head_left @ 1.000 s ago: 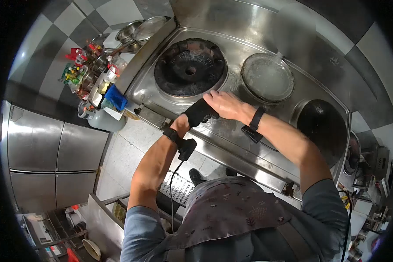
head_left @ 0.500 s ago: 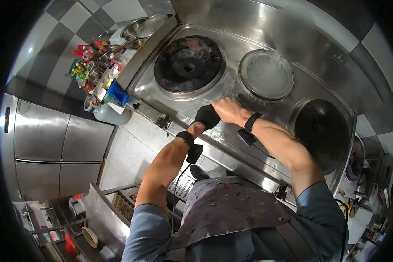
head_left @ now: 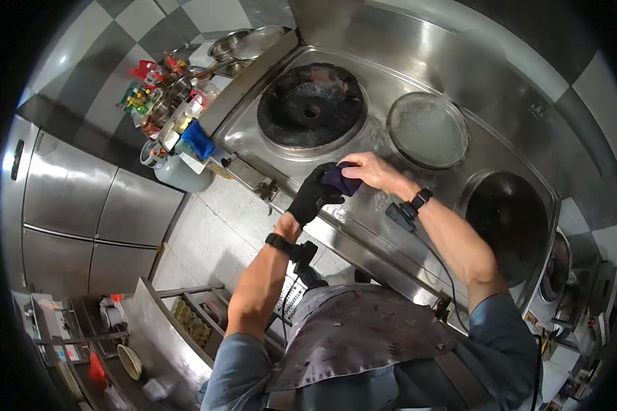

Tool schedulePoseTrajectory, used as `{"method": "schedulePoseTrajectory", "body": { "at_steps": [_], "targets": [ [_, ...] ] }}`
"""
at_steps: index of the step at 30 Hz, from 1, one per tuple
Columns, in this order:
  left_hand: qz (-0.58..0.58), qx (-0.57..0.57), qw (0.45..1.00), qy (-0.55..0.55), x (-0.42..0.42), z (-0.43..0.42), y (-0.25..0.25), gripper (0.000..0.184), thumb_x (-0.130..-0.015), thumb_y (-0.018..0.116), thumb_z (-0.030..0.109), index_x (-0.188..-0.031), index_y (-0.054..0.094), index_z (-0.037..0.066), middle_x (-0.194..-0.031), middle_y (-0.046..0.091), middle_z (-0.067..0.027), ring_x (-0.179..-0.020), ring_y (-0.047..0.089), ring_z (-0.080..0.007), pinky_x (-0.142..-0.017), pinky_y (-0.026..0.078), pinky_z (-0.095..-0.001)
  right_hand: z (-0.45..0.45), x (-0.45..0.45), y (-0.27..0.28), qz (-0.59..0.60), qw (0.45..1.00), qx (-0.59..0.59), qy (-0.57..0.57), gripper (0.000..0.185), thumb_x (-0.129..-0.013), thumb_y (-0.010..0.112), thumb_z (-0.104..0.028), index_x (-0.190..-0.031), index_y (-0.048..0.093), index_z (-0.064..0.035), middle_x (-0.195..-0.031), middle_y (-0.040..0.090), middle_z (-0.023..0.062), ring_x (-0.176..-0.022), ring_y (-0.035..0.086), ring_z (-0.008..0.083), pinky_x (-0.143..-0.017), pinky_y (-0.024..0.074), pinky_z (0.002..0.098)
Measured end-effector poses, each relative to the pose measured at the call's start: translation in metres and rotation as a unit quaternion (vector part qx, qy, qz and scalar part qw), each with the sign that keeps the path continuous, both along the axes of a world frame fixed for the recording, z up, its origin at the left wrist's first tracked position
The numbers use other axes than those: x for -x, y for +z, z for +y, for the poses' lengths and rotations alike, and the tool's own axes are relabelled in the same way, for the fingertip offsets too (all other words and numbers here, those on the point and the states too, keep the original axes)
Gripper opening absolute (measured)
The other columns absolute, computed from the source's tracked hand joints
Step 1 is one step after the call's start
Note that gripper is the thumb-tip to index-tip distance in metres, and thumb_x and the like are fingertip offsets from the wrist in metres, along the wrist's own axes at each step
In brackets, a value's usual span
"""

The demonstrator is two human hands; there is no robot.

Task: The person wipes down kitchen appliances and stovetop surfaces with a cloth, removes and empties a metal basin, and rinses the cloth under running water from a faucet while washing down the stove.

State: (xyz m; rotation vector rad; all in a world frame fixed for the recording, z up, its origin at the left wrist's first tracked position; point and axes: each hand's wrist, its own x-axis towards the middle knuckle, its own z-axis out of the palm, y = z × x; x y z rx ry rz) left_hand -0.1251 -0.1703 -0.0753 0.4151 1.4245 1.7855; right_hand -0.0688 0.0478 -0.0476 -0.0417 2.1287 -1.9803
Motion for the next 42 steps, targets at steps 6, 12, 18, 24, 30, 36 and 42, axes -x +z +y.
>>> {"method": "schedulePoseTrajectory", "body": {
  "at_steps": [6,12,18,24,30,36,42],
  "targets": [
    [-0.026,-0.102,0.994,0.013,-0.021,-0.065,-0.015,0.036,-0.093,0.070,0.007,-0.128,0.062,0.004,-0.115,0.066,-0.0060,-0.108,0.064,-0.0174,-0.091,0.057,-0.0359,-0.050,0.020,0.013,0.025,0.989,0.090,-0.114,0.023,-0.096,0.064,-0.014,-0.109,0.070,0.0038,-0.098,0.072,0.0037,-0.086,0.063,0.0093,-0.077,0.0514,0.0274],
    [-0.033,-0.056,0.979,0.194,-0.056,-0.150,-0.026,0.043,-0.102,0.059,0.026,-0.141,0.053,0.010,-0.127,0.063,-0.0090,-0.118,0.061,-0.0261,-0.102,0.052,-0.0512,-0.128,0.047,0.035,0.003,0.972,0.222,-0.071,0.016,-0.101,0.059,-0.012,-0.109,0.066,-0.0008,-0.093,0.070,0.0043,-0.076,0.067,0.0104,-0.068,0.0575,0.0261],
    [-0.419,-0.218,0.829,0.300,-0.083,-0.210,-0.025,0.063,-0.099,0.054,0.057,-0.140,0.051,0.009,-0.129,0.057,-0.0162,-0.117,0.058,-0.0422,-0.101,0.045,-0.0727,-0.255,0.042,0.023,-0.145,0.972,0.122,0.141,0.021,-0.101,0.062,-0.022,-0.114,0.066,-0.0061,-0.081,0.065,-0.0021,-0.055,0.053,0.0025,-0.045,0.0434,0.0180],
    [-0.248,-0.328,0.845,0.343,-0.040,-0.264,-0.079,0.037,-0.109,0.040,0.027,-0.132,0.055,0.003,-0.131,0.062,-0.0155,-0.117,0.062,-0.0307,-0.104,0.052,-0.0447,-0.326,0.087,-0.013,0.219,0.898,-0.300,0.237,0.039,-0.094,0.064,-0.017,-0.127,0.061,0.0023,-0.129,0.059,0.0198,-0.117,0.059,0.0360,-0.099,0.0493,0.0426],
    [0.196,0.013,0.849,0.490,0.140,-0.299,-0.217,0.037,-0.106,0.051,0.023,-0.135,0.055,0.000,-0.121,0.066,-0.0148,-0.113,0.065,-0.0234,-0.098,0.053,-0.0353,-0.345,0.174,-0.036,0.314,0.836,-0.414,0.176,0.031,-0.089,0.068,-0.009,-0.119,0.065,-0.0002,-0.122,0.061,0.0142,-0.111,0.060,0.0342,-0.095,0.0504,0.0439],
    [0.034,0.023,0.780,0.625,0.185,-0.218,-0.173,0.053,-0.106,0.051,0.024,-0.152,0.040,0.002,-0.156,0.045,-0.0185,-0.144,0.042,-0.0307,-0.118,0.032,-0.0378,-0.344,0.201,-0.066,0.270,0.821,-0.478,0.159,0.035,-0.088,0.066,-0.004,-0.122,0.061,0.0023,-0.127,0.059,0.0189,-0.118,0.056,0.0403,-0.102,0.0458,0.0460],
    [0.158,0.083,0.742,0.646,0.251,-0.256,-0.189,0.049,-0.106,0.052,0.020,-0.150,0.043,-0.001,-0.155,0.046,-0.0180,-0.144,0.042,-0.0295,-0.117,0.033,-0.0373,-0.346,0.210,-0.067,0.198,0.838,-0.481,0.167,0.034,-0.086,0.067,-0.001,-0.119,0.062,0.0035,-0.127,0.060,0.0200,-0.120,0.056,0.0397,-0.102,0.0448,0.0460]
  ]
}}
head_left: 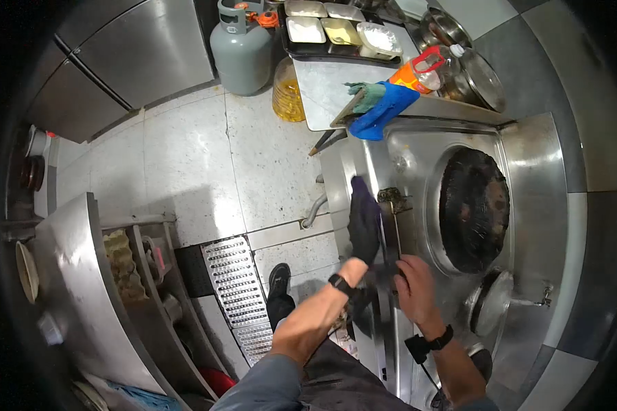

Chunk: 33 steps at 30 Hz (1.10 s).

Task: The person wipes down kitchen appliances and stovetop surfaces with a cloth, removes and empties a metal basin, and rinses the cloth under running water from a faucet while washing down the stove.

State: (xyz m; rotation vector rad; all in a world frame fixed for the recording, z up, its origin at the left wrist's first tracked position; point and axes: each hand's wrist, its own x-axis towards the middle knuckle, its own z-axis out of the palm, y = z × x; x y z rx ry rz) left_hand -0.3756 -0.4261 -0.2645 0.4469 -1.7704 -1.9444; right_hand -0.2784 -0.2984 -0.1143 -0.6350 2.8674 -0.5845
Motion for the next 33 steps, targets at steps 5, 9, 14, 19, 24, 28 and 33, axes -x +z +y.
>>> {"method": "schedulePoseTrajectory", "body": {
  "at_steps": [5,9,14,19,24,28,33],
  "targets": [
    [0.039,-0.324,0.938,-0.117,0.113,-0.047,-0.154,0.042,-0.104,0.054,0.015,-0.144,0.052,-0.001,-0.136,0.061,-0.0062,-0.118,0.058,-0.0136,-0.101,0.048,-0.0289,-0.002,0.008,-0.011,0.010,1.000,0.011,-0.024,0.028,-0.084,0.069,-0.001,-0.112,0.066,0.0024,-0.123,0.062,0.0192,-0.115,0.058,0.0387,-0.099,0.0462,0.0460],
    [-0.009,0.194,0.972,-0.128,0.124,-0.065,-0.159,0.049,-0.105,0.049,0.013,-0.152,0.043,0.003,-0.153,0.049,-0.0146,-0.134,0.054,-0.0316,-0.111,0.043,-0.0379,-0.002,0.011,-0.017,0.025,1.000,0.005,-0.017,0.022,-0.083,0.071,-0.002,-0.104,0.068,0.0028,-0.119,0.064,0.0195,-0.111,0.061,0.0390,-0.098,0.0477,0.0474],
    [0.149,0.192,0.896,-0.372,0.044,-0.093,-0.161,0.059,-0.099,0.054,0.002,-0.156,0.037,0.006,-0.155,0.047,-0.0164,-0.138,0.051,-0.0305,-0.115,0.041,-0.0383,-0.003,0.010,-0.018,0.012,0.999,0.027,-0.027,0.022,-0.083,0.070,0.000,-0.104,0.068,0.0033,-0.121,0.064,0.0210,-0.113,0.062,0.0394,-0.098,0.0496,0.0470],
    [-0.122,-0.164,0.901,-0.383,-0.015,-0.107,-0.229,0.044,-0.098,0.062,0.008,-0.141,0.054,0.001,-0.127,0.068,-0.0091,-0.105,0.066,-0.0192,-0.092,0.053,-0.0315,-0.005,0.011,-0.018,0.008,0.999,0.013,-0.034,0.021,-0.083,0.069,0.002,-0.104,0.069,0.0038,-0.121,0.064,0.0211,-0.112,0.063,0.0393,-0.097,0.0506,0.0466],
    [-0.239,-0.450,0.823,-0.253,-0.112,-0.018,-0.296,0.035,-0.102,0.055,0.010,-0.136,0.062,0.001,-0.128,0.067,-0.0094,-0.113,0.064,-0.0188,-0.097,0.052,-0.0319,0.002,0.004,-0.023,0.036,0.999,-0.007,-0.004,0.022,-0.086,0.066,0.000,-0.107,0.068,0.0038,-0.123,0.064,0.0221,-0.113,0.063,0.0389,-0.098,0.0500,0.0462],
    [-0.080,-0.359,0.922,-0.122,-0.173,0.084,-0.273,0.036,-0.102,0.055,0.012,-0.135,0.061,-0.001,-0.130,0.066,-0.0115,-0.116,0.062,-0.0217,-0.101,0.049,-0.0356,0.016,-0.004,-0.033,0.044,0.999,0.005,0.022,0.023,-0.087,0.064,-0.001,-0.110,0.067,0.0029,-0.126,0.063,0.0231,-0.115,0.062,0.0401,-0.099,0.0491,0.0463],
    [-0.149,-0.279,0.928,-0.199,-0.225,0.108,-0.207,0.041,-0.102,0.052,0.009,-0.142,0.054,-0.001,-0.147,0.055,-0.0168,-0.138,0.050,-0.0278,-0.115,0.037,-0.0356,0.032,-0.021,-0.039,0.062,0.996,0.014,0.060,0.031,-0.089,0.064,-0.002,-0.119,0.065,0.0019,-0.137,0.060,0.0205,-0.128,0.057,0.0392,-0.109,0.0445,0.0455]
  ]
}}
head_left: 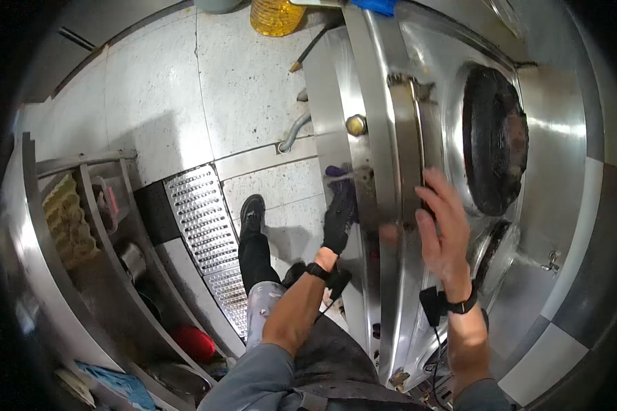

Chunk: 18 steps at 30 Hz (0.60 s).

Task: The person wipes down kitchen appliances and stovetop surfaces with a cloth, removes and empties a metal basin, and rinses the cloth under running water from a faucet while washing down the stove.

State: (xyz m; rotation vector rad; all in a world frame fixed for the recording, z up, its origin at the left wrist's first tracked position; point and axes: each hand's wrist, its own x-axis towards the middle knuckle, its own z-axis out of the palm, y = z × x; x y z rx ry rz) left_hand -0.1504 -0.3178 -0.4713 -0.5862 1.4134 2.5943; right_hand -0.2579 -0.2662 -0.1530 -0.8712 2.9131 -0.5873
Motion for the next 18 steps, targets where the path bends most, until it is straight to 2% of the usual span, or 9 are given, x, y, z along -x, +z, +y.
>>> {"method": "schedulePoseTrajectory", "body": {
  "at_steps": [3,6,8,9,10,12,14,18],
  "targets": [
    [-0.027,0.057,0.998,0.011,-0.039,0.023,0.022,0.042,-0.103,0.051,0.009,-0.144,0.052,-0.001,-0.152,0.051,-0.0158,-0.145,0.041,-0.0275,-0.119,0.031,-0.0354,0.007,-0.014,0.002,-0.026,0.999,0.039,-0.001,0.035,-0.088,0.066,-0.003,-0.123,0.064,0.0018,-0.141,0.058,0.0194,-0.134,0.054,0.0363,-0.112,0.0425,0.0440],
    [-0.011,0.034,0.999,0.022,-0.081,0.039,0.040,0.043,-0.104,0.050,0.010,-0.145,0.051,-0.001,-0.152,0.051,-0.0163,-0.144,0.042,-0.0279,-0.119,0.031,-0.0355,0.024,-0.041,0.005,-0.037,0.997,0.062,0.002,0.037,-0.088,0.068,-0.003,-0.125,0.064,0.0023,-0.142,0.058,0.0200,-0.136,0.053,0.0352,-0.111,0.0429,0.0421],
    [0.036,0.072,0.996,0.030,-0.122,0.057,0.035,0.047,-0.106,0.052,0.012,-0.152,0.046,0.005,-0.145,0.057,-0.0032,-0.121,0.053,-0.0095,-0.101,0.044,-0.0264,0.037,-0.060,0.012,-0.043,0.995,0.085,-0.009,0.037,-0.088,0.068,-0.003,-0.124,0.064,0.0026,-0.141,0.058,0.0203,-0.136,0.053,0.0354,-0.111,0.0432,0.0417],
    [0.036,0.072,0.996,0.028,-0.149,0.071,0.017,0.047,-0.106,0.052,0.012,-0.152,0.046,0.005,-0.145,0.057,-0.0032,-0.121,0.053,-0.0095,-0.101,0.044,-0.0264,0.044,-0.072,0.018,0.007,0.995,0.098,-0.007,0.037,-0.087,0.069,-0.002,-0.123,0.065,0.0029,-0.140,0.058,0.0207,-0.134,0.054,0.0357,-0.110,0.0440,0.0412],
    [0.043,0.063,0.997,0.010,-0.177,0.086,-0.009,0.045,-0.105,0.050,0.012,-0.149,0.048,0.002,-0.149,0.053,-0.0100,-0.133,0.048,-0.0183,-0.110,0.037,-0.0300,0.051,-0.083,0.024,0.058,0.992,0.112,-0.005,0.037,-0.086,0.069,-0.002,-0.123,0.065,0.0031,-0.140,0.058,0.0211,-0.132,0.056,0.0359,-0.108,0.0448,0.0407],
    [0.046,0.054,0.997,-0.013,-0.211,0.100,-0.011,0.044,-0.104,0.049,0.011,-0.146,0.050,-0.002,-0.154,0.049,-0.0168,-0.145,0.042,-0.0270,-0.119,0.030,-0.0336,0.062,-0.105,0.044,0.054,0.994,0.097,-0.010,0.037,-0.086,0.069,-0.002,-0.122,0.066,0.0034,-0.139,0.059,0.0215,-0.131,0.056,0.0362,-0.107,0.0452,0.0406],
    [0.014,0.106,0.994,-0.028,-0.225,0.118,-0.006,0.045,-0.105,0.049,0.014,-0.148,0.048,0.000,-0.151,0.052,-0.0159,-0.139,0.047,-0.0268,-0.115,0.034,-0.0334,0.076,-0.120,0.052,0.092,0.993,0.076,-0.003,0.033,-0.086,0.069,-0.003,-0.119,0.067,0.0033,-0.134,0.061,0.0203,-0.124,0.061,0.0355,-0.102,0.0482,0.0400],
    [-0.036,0.187,0.980,-0.049,-0.257,0.137,0.016,0.048,-0.107,0.049,0.019,-0.151,0.044,0.002,-0.146,0.056,-0.0146,-0.129,0.055,-0.0266,-0.109,0.041,-0.0330,0.109,-0.166,0.053,0.070,0.993,0.096,-0.008,0.029,-0.088,0.068,-0.003,-0.117,0.067,0.0010,-0.128,0.064,0.0186,-0.117,0.064,0.0351,-0.097,0.0513,0.0394]
  ]
}}
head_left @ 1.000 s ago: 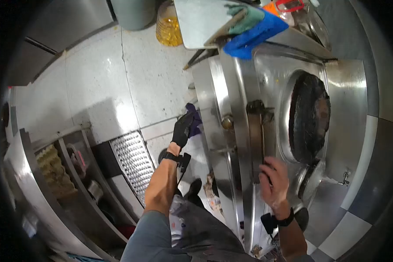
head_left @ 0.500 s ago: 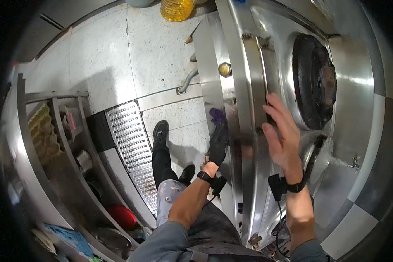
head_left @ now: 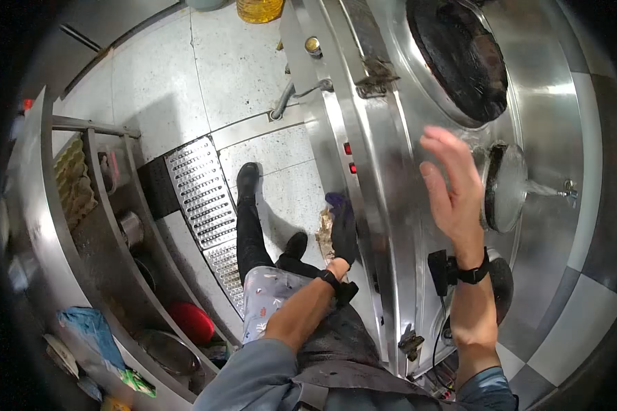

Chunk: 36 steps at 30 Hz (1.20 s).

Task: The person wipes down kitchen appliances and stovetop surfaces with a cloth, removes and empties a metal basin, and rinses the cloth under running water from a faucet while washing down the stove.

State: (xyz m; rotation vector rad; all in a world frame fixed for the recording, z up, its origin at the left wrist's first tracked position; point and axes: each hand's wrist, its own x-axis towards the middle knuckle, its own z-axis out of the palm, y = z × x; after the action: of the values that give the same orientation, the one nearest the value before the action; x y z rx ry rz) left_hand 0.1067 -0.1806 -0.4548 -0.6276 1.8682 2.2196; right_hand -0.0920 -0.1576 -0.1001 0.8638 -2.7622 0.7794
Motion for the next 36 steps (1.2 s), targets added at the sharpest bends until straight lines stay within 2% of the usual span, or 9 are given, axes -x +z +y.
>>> {"method": "schedulePoseTrajectory", "body": {
  "at_steps": [5,15,18,21,23,25,29,35,36],
  "targets": [
    [-0.202,-0.097,0.974,-0.035,-0.034,0.005,0.033,0.045,-0.110,0.045,0.024,-0.148,0.048,0.001,-0.142,0.058,-0.0160,-0.123,0.056,-0.0229,-0.106,0.043,-0.0322,0.049,-0.063,-0.005,-0.036,0.998,-0.055,-0.016,0.021,-0.089,0.070,-0.008,-0.109,0.070,-0.0021,-0.118,0.067,0.0169,-0.103,0.069,0.0351,-0.087,0.0559,0.0393],
    [0.143,0.238,0.929,-0.244,-0.075,-0.009,0.092,0.031,-0.087,0.061,0.002,-0.118,0.068,0.004,-0.134,0.062,-0.0211,-0.126,0.058,-0.0405,-0.101,0.051,-0.0416,0.147,-0.159,0.021,-0.023,0.990,0.000,-0.136,0.014,-0.092,0.069,-0.011,-0.102,0.071,-0.0009,-0.111,0.069,0.0168,-0.096,0.070,0.0342,-0.082,0.0560,0.0387],
    [0.112,0.100,0.968,-0.202,-0.094,0.006,0.076,0.029,-0.100,0.053,0.022,-0.120,0.067,0.006,-0.116,0.068,-0.0230,-0.101,0.067,-0.0390,-0.085,0.054,-0.0476,0.171,-0.190,0.037,-0.070,0.985,-0.015,-0.160,0.014,-0.092,0.069,-0.009,-0.102,0.071,0.0003,-0.109,0.069,0.0171,-0.094,0.070,0.0340,-0.081,0.0559,0.0378],
    [0.090,0.106,0.917,-0.374,-0.100,-0.003,0.077,0.028,-0.097,0.055,0.022,-0.115,0.068,0.005,-0.109,0.071,-0.0220,-0.085,0.070,-0.0363,-0.077,0.055,-0.0474,0.189,-0.234,0.047,-0.074,0.976,0.040,-0.203,0.014,-0.093,0.068,-0.009,-0.103,0.070,0.0019,-0.107,0.069,0.0173,-0.092,0.070,0.0336,-0.080,0.0557,0.0376],
    [0.384,0.291,0.682,-0.550,-0.098,-0.024,0.120,0.031,-0.087,0.057,0.011,-0.113,0.071,0.001,-0.109,0.072,-0.0187,-0.098,0.068,-0.0349,-0.082,0.053,-0.0436,0.190,-0.275,0.051,-0.079,0.963,0.086,-0.243,0.013,-0.095,0.066,-0.008,-0.103,0.071,0.0013,-0.105,0.070,0.0153,-0.092,0.070,0.0318,-0.079,0.0564,0.0378],
    [0.197,0.147,0.791,-0.560,-0.107,-0.053,0.156,0.032,-0.086,0.060,0.013,-0.114,0.072,0.003,-0.107,0.072,-0.0193,-0.099,0.068,-0.0355,-0.087,0.052,-0.0447,0.185,-0.316,0.040,-0.171,0.947,0.107,-0.249,0.022,-0.095,0.068,-0.016,-0.110,0.070,0.0004,-0.113,0.069,0.0155,-0.094,0.070,0.0305,-0.081,0.0570,0.0380],
    [0.214,0.154,0.737,-0.622,-0.106,-0.092,0.223,0.027,-0.089,0.061,0.006,-0.114,0.070,0.003,-0.111,0.070,-0.0212,-0.105,0.067,-0.0372,-0.089,0.053,-0.0440,0.121,-0.384,0.001,-0.267,0.932,0.166,-0.181,0.055,-0.093,0.070,-0.021,-0.142,0.051,-0.0040,-0.139,0.055,0.0179,-0.128,0.055,0.0320,-0.103,0.0494,0.0399],
    [0.391,0.194,0.492,-0.753,-0.088,-0.045,0.339,0.033,-0.093,0.068,0.019,-0.120,0.066,0.000,-0.114,0.070,-0.0176,-0.105,0.068,-0.0349,-0.089,0.055,-0.0417,0.096,-0.426,-0.060,-0.184,0.941,0.185,-0.214,0.051,-0.096,0.061,-0.021,-0.140,0.048,0.0009,-0.135,0.053,0.0199,-0.125,0.054,0.0399,-0.105,0.0478,0.0473],
    [0.056,0.045,0.661,-0.747,-0.084,-0.051,0.336,0.038,-0.097,0.064,0.021,-0.127,0.062,-0.002,-0.120,0.069,-0.0178,-0.109,0.068,-0.0336,-0.092,0.055,-0.0424,0.094,-0.438,-0.062,-0.176,0.933,0.204,-0.240,0.050,-0.094,0.063,-0.016,-0.140,0.049,-0.0020,-0.134,0.055,0.0184,-0.123,0.056,0.0366,-0.102,0.0499,0.0454]
  ]
}}
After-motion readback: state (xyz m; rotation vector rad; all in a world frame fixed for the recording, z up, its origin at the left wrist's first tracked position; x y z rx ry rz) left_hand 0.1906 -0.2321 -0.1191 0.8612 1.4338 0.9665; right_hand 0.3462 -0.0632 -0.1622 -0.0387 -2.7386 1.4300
